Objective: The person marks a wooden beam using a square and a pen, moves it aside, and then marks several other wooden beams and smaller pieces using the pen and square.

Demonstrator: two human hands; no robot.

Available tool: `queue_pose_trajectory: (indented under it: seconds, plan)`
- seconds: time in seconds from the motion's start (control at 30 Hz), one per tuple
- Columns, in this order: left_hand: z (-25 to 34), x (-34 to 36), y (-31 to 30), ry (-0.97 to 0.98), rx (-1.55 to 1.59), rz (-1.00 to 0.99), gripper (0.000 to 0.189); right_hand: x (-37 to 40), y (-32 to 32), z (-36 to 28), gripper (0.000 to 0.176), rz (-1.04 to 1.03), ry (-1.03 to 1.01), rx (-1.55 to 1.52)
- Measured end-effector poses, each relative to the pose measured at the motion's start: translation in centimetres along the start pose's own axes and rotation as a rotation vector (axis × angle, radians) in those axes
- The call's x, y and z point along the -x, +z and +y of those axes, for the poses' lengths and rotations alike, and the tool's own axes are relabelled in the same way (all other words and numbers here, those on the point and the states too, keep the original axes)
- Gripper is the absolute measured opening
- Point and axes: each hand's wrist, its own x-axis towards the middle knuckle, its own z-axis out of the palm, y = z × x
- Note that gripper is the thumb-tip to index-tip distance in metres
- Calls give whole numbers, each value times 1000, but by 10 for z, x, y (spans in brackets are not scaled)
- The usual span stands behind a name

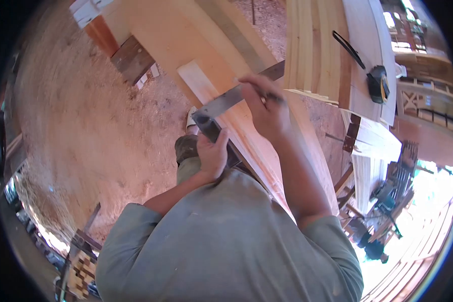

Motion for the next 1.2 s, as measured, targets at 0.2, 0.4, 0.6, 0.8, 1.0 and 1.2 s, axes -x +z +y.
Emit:
queue_pose_trajectory:
  seconds: [0.2,0.4,0.6,0.8,1.0,1.2]
  plan:
    - [66,-62,-47,59,-321,94,30,145,-71,79,17,91,95,282]
    - [119,-142,-44,248,-366,289,44,349,-138,140,53,77,520,403]
    - [143,-143,15,182,-208,267,44,431,-167,147,63,49,629,551]
    - [109,-155,24,319,-323,252,51,461,-155,180,62,278,434,531]
    - [106,-159,15,387,-461,273,51,464,-141,180,63,359,398,555]
    - [107,-174,-21,304,-379,270,46,458,-128,166,72,434,480,590]
